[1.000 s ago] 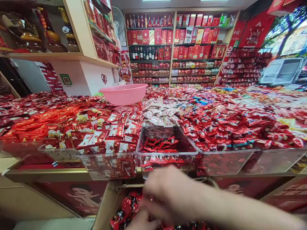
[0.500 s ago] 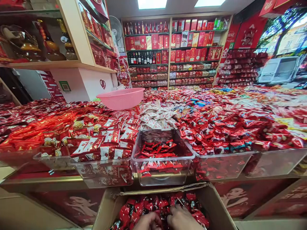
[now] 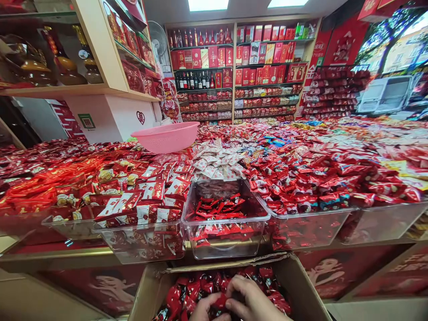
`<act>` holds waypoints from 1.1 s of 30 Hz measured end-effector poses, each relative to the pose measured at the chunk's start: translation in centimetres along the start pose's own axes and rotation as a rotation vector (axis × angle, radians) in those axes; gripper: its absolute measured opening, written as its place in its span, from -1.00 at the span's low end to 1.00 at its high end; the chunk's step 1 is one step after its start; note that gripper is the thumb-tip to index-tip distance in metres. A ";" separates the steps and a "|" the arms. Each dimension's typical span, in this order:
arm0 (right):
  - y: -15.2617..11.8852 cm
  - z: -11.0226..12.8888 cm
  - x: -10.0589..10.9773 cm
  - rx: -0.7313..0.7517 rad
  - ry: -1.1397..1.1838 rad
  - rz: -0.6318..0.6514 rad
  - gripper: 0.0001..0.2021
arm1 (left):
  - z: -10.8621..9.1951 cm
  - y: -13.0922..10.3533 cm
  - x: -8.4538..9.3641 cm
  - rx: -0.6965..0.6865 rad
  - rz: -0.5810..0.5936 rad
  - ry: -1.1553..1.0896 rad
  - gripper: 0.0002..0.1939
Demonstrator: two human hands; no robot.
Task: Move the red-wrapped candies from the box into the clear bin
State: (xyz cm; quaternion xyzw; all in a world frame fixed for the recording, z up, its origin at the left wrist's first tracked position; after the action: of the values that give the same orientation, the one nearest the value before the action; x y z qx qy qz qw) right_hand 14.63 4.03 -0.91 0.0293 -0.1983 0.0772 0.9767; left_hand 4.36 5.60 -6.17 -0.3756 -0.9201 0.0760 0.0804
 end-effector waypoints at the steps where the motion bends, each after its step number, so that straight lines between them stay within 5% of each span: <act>1: 0.1 -0.5 0.0 -0.034 0.114 -0.003 -0.89 | -0.1 -0.1 0.0 0.030 -0.042 -0.037 -0.65; 4: 0.2 -1.8 0.0 -0.120 0.417 -0.028 -0.79 | -0.4 -0.4 0.3 0.125 -0.180 -0.144 -0.68; 9: 0.0 -2.9 0.4 -0.205 0.596 -0.113 -0.68 | -1.1 -0.5 0.6 0.102 -0.245 -0.254 -0.72; 24: -0.6 -2.7 -1.1 -0.318 0.655 0.028 -0.68 | -1.1 -0.9 1.3 0.070 -0.356 -0.324 -0.76; 26: -0.7 -2.6 -1.1 -0.291 0.546 0.031 -0.71 | -0.7 -0.9 1.6 0.096 -0.387 -0.349 -0.73; 29: -0.7 -0.9 0.1 -0.042 0.124 -0.057 -0.84 | 0.2 -1.0 1.6 0.207 -0.410 -0.447 -0.69; 33: -1.3 1.7 -0.3 0.239 -0.260 -0.010 -0.74 | 0.4 -1.3 0.3 0.360 -0.251 -0.582 -0.71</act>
State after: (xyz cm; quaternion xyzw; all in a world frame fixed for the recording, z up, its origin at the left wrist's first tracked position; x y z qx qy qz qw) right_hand 13.93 2.58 0.51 0.1560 -0.3119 0.0907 0.9328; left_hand 3.20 4.84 -6.30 -0.2023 -0.9153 0.3301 -0.1111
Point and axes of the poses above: each hand's wrist, its own y-axis towards the middle knuckle, its own x-axis out of the back of the hand, z = x × y, the point moved 7 cm from there along y, towards the middle knuckle, and after that the axes turned 5 degrees about y, right-handed, at the moved point
